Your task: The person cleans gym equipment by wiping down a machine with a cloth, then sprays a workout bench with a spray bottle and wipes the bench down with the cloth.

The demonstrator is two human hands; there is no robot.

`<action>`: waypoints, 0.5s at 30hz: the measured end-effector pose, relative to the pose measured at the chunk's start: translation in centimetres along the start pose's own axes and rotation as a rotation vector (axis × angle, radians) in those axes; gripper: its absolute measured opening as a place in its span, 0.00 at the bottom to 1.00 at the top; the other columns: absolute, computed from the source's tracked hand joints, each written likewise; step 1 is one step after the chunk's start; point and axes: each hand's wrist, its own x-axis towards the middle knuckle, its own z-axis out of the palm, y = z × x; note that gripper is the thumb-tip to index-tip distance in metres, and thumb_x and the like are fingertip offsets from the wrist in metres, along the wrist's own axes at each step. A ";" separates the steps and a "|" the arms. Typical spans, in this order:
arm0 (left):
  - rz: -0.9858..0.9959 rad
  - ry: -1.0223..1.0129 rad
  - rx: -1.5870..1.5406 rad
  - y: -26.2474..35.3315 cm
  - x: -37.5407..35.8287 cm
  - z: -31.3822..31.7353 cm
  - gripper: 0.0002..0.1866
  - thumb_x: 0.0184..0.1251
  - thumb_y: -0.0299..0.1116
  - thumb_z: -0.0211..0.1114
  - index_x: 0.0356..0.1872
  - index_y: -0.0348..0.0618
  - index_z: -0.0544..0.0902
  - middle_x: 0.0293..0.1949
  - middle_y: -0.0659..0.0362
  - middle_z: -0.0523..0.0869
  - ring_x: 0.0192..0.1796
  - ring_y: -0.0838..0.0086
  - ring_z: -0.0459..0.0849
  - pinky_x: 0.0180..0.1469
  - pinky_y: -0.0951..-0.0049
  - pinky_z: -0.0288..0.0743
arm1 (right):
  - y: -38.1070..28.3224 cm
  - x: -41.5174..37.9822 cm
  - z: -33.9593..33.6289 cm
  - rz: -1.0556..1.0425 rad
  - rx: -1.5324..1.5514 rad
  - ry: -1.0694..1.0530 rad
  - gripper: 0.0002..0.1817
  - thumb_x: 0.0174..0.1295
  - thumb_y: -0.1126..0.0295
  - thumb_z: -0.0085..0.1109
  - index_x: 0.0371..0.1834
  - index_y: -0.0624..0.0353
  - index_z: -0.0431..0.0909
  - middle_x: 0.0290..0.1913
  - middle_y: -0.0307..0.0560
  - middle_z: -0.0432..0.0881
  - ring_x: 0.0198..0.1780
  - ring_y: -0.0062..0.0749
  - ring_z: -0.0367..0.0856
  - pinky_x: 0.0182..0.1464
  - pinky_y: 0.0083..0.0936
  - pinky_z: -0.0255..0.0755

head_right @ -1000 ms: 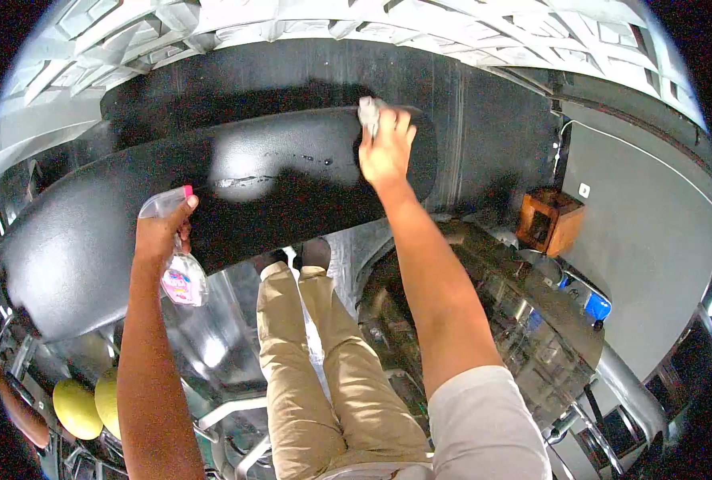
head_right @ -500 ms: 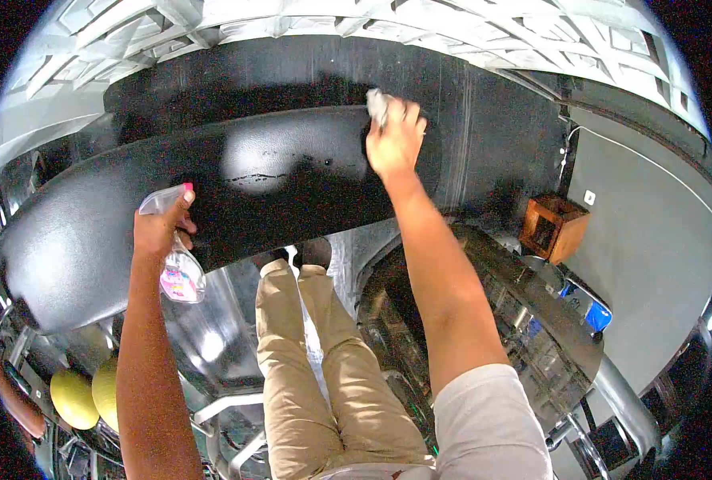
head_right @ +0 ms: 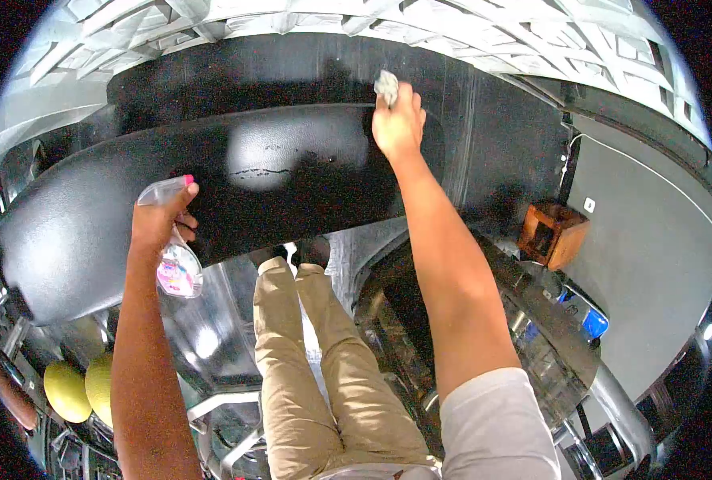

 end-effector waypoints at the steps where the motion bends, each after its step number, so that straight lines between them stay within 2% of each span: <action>1: 0.077 0.060 -0.055 0.0 -0.3 0.7 0.25 0.55 0.47 0.80 0.42 0.37 0.85 0.21 0.55 0.84 0.17 0.71 0.82 0.20 0.70 0.76 | -0.2 -0.3 0.0 0.016 -0.025 -0.008 0.18 0.66 0.62 0.59 0.55 0.56 0.70 0.52 0.60 0.76 0.52 0.64 0.74 0.59 0.53 0.67; 2: 0.061 0.025 -0.029 0.0 -0.3 0.6 0.24 0.54 0.47 0.80 0.42 0.37 0.85 0.21 0.55 0.84 0.17 0.71 0.82 0.20 0.71 0.76 | -0.6 -0.5 -0.1 0.028 -0.050 -0.012 0.18 0.65 0.63 0.60 0.55 0.55 0.71 0.52 0.60 0.75 0.52 0.64 0.74 0.59 0.53 0.67; 4: 0.026 -0.042 0.020 -0.2 0.0 -0.4 0.24 0.54 0.47 0.81 0.42 0.37 0.85 0.22 0.54 0.85 0.18 0.71 0.83 0.20 0.71 0.76 | 1.1 -3.5 -0.4 -0.341 -0.048 0.073 0.20 0.59 0.71 0.63 0.55 0.58 0.71 0.53 0.59 0.74 0.53 0.64 0.72 0.58 0.52 0.68; 7: 0.040 -0.036 0.121 -1.3 1.3 -0.9 0.25 0.55 0.46 0.81 0.44 0.37 0.85 0.22 0.53 0.85 0.18 0.70 0.84 0.20 0.71 0.77 | 4.5 -12.1 -0.7 -0.452 -0.030 -0.015 0.27 0.53 0.76 0.63 0.59 0.57 0.71 0.59 0.62 0.70 0.57 0.64 0.68 0.59 0.55 0.64; 9: 0.040 -0.025 0.045 -0.5 0.3 -0.6 0.22 0.55 0.46 0.80 0.38 0.38 0.85 0.21 0.55 0.84 0.17 0.71 0.83 0.19 0.70 0.76 | 6.5 -17.3 -1.7 -0.368 -0.060 -0.166 0.30 0.48 0.81 0.65 0.58 0.54 0.72 0.61 0.61 0.68 0.59 0.64 0.67 0.61 0.54 0.63; 10: 0.040 -0.016 0.009 -0.2 -0.2 -0.2 0.21 0.55 0.46 0.80 0.36 0.38 0.84 0.20 0.55 0.83 0.17 0.71 0.82 0.19 0.70 0.75 | 6.5 -18.4 -2.0 -0.368 -0.038 -0.137 0.30 0.47 0.81 0.65 0.57 0.54 0.72 0.60 0.60 0.69 0.59 0.64 0.67 0.60 0.53 0.64; 12: 0.062 -0.004 -0.001 -0.2 0.1 -0.3 0.21 0.55 0.46 0.80 0.35 0.38 0.84 0.19 0.56 0.83 0.15 0.71 0.81 0.18 0.69 0.74 | 6.4 -16.5 -1.3 -0.370 -0.065 -0.126 0.29 0.47 0.82 0.64 0.57 0.55 0.72 0.59 0.60 0.70 0.57 0.63 0.68 0.58 0.52 0.64; 15: 0.080 -0.049 0.104 -0.9 0.9 -0.8 0.21 0.56 0.46 0.80 0.33 0.38 0.84 0.19 0.57 0.82 0.15 0.72 0.80 0.18 0.70 0.75 | 3.6 -8.5 -0.5 -0.390 -0.041 0.009 0.22 0.59 0.70 0.60 0.57 0.59 0.72 0.55 0.59 0.73 0.55 0.59 0.71 0.57 0.49 0.64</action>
